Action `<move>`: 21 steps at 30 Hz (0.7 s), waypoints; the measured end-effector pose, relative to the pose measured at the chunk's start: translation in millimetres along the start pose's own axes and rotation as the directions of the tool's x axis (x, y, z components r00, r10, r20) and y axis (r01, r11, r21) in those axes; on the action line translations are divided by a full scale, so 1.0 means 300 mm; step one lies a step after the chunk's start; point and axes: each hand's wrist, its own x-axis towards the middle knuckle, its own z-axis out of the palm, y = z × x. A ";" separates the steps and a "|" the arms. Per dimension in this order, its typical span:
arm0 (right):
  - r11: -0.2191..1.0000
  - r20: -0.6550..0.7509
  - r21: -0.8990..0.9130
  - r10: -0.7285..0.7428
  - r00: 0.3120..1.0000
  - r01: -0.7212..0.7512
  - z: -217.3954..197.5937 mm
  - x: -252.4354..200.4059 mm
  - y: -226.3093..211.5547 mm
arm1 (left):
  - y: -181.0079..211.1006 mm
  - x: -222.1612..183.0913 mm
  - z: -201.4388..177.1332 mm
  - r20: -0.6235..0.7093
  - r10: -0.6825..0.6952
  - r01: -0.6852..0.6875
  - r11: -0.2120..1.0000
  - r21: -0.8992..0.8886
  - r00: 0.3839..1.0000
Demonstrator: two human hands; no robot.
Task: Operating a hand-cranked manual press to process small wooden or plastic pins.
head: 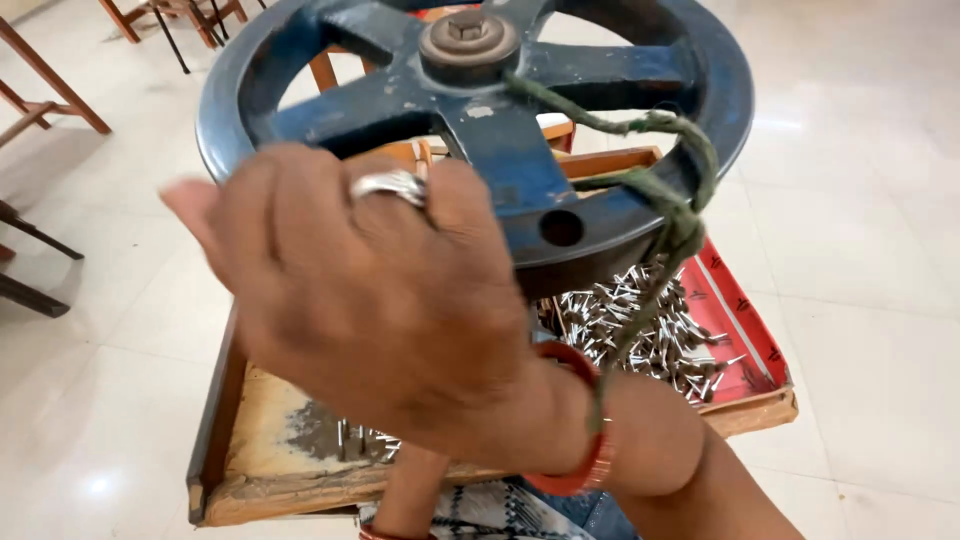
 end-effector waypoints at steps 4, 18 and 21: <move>0.960 -0.108 0.271 -0.043 0.993 0.071 -0.022 -0.100 0.200 | 0.046 0.012 0.001 0.090 -0.133 0.130 0.991 0.040 0.987; 0.578 0.028 0.814 0.056 0.998 -0.056 0.111 -0.255 0.490 | 0.023 -0.003 0.043 0.021 0.180 -0.179 0.983 -0.026 0.983; 0.564 0.203 0.803 0.043 0.978 -0.191 0.112 -0.306 0.509 | -0.231 -0.058 -0.069 -0.036 -0.169 0.171 0.982 0.081 0.985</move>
